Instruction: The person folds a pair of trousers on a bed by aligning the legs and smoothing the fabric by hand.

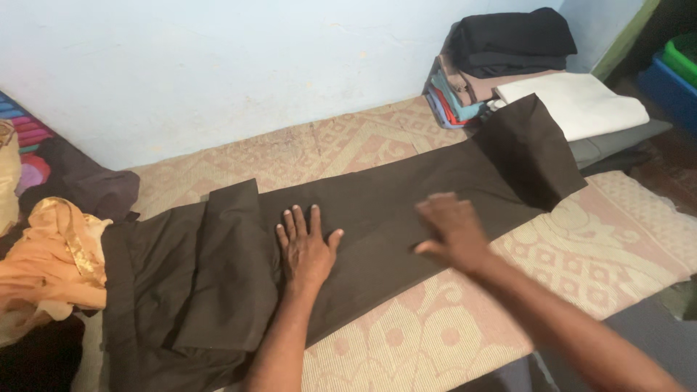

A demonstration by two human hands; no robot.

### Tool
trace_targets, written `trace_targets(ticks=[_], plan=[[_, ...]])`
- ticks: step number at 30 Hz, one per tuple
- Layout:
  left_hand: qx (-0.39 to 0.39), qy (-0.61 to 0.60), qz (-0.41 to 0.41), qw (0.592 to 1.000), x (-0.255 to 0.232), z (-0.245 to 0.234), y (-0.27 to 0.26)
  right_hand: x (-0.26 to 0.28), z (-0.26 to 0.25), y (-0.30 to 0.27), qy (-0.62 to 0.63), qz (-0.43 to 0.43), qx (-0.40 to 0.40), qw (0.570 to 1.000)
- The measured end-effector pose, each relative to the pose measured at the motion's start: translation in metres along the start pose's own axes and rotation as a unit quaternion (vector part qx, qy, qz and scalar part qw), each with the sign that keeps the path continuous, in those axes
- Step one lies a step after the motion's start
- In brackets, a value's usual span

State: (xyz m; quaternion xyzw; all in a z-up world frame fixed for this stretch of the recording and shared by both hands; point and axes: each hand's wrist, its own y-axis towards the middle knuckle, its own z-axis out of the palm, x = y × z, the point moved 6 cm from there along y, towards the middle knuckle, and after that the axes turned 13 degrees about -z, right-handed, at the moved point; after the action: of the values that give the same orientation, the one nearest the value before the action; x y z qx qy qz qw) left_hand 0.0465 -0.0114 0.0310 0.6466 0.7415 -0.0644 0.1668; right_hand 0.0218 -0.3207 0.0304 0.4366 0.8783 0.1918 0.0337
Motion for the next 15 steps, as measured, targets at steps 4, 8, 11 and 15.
trace_targets(ticks=[4,8,11,15], plan=[[0.035,0.036,0.099,0.994,-0.048,-0.006,-0.024,-0.107,-0.017,-0.065,-0.098,0.123,0.052,0.986],[0.134,-0.032,0.328,0.935,-0.123,0.017,-0.104,-0.138,-0.018,-0.084,-0.077,0.118,0.085,0.986],[0.256,-0.047,0.454,0.852,-0.154,0.034,-0.159,-0.131,-0.02,-0.062,-0.105,0.188,0.143,0.966],[0.2,-0.224,0.51,0.806,-0.15,0.009,-0.166,-0.074,-0.007,-0.011,-0.062,0.267,0.174,0.946]])
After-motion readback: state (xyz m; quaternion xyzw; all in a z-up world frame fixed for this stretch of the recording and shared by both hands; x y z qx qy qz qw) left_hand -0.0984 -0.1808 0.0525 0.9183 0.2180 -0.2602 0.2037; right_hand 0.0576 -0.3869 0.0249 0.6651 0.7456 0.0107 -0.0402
